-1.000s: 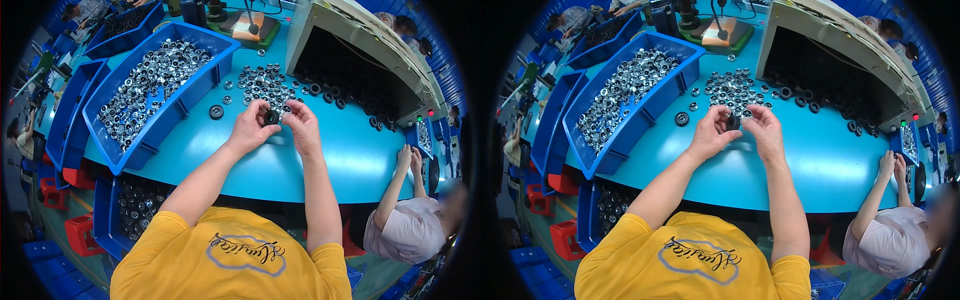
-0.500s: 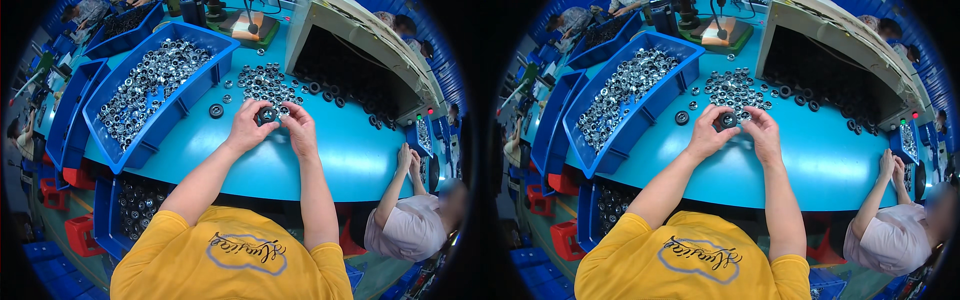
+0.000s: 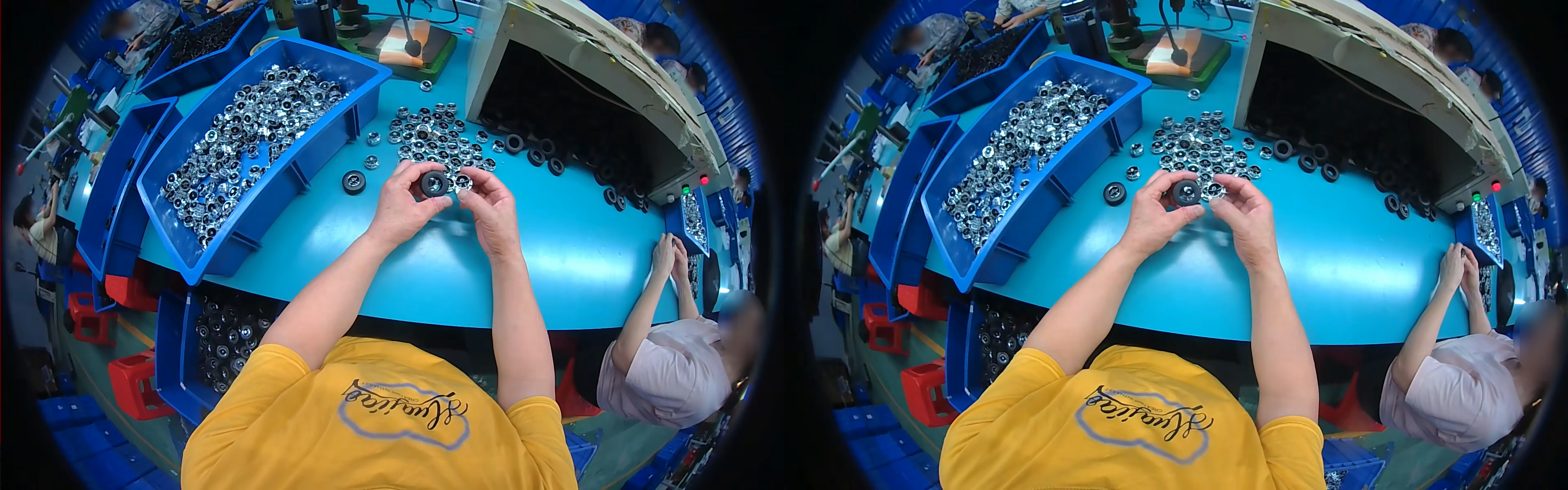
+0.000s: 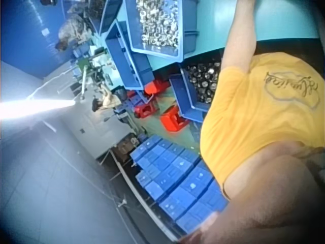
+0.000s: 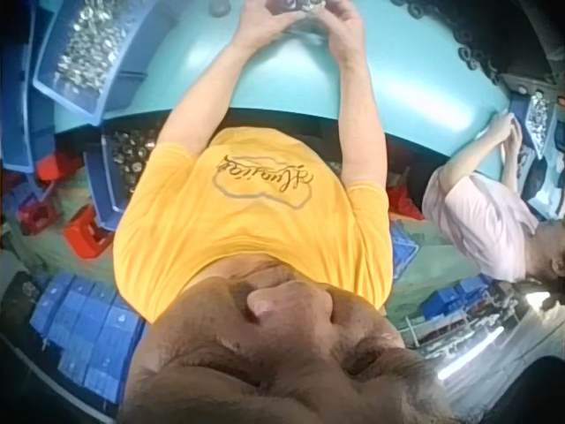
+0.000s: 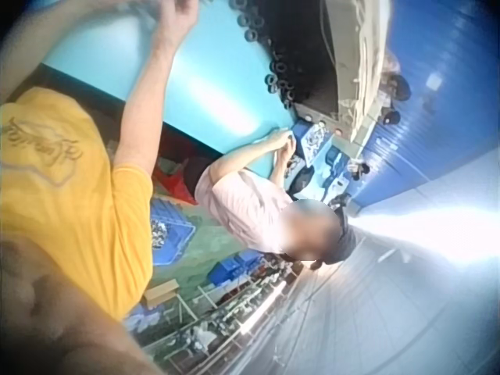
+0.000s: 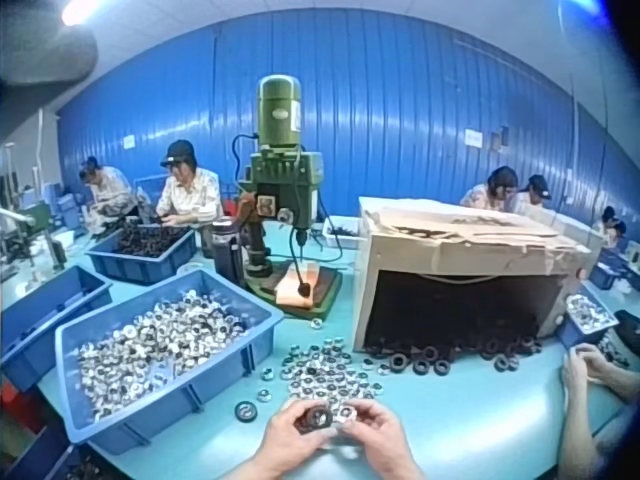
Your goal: Manually assemble small metal inserts into circular plastic housings at a factory workstation.
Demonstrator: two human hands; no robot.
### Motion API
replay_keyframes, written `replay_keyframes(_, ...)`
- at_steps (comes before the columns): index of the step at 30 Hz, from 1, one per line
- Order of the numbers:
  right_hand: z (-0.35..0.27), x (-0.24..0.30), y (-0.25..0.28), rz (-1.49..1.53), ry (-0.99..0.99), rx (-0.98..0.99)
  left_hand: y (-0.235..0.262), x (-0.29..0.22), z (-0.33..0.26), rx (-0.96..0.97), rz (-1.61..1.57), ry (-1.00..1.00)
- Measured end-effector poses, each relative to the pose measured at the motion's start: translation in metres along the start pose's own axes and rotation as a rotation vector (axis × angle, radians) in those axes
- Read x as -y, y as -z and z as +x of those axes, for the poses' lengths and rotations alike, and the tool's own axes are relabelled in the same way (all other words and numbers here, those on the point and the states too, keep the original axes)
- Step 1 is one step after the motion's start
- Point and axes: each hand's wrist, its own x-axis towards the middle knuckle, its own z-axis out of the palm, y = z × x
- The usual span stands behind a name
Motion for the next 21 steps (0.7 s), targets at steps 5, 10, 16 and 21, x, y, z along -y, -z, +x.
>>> replay_keyframes(5, -0.001, 0.002, -0.001, -0.016, -0.003, 0.0, 0.0, 0.002, 0.0, 0.01, -0.001, -0.007)
replay_keyframes(10, -0.002, 0.003, -0.004, -0.067, 0.015, 0.025, 0.0, 0.006, 0.001, -0.012, 0.002, -0.03)
replay_keyframes(16, -0.003, 0.001, -0.008, -0.045, 0.026, 0.008, -0.003, 0.0, 0.0, -0.035, 0.013, -0.037)
replay_keyframes(21, -0.004, 0.002, -0.01, -0.091, 0.079, 0.064, -0.003, -0.002, 0.0, -0.021, -0.036, -0.031)
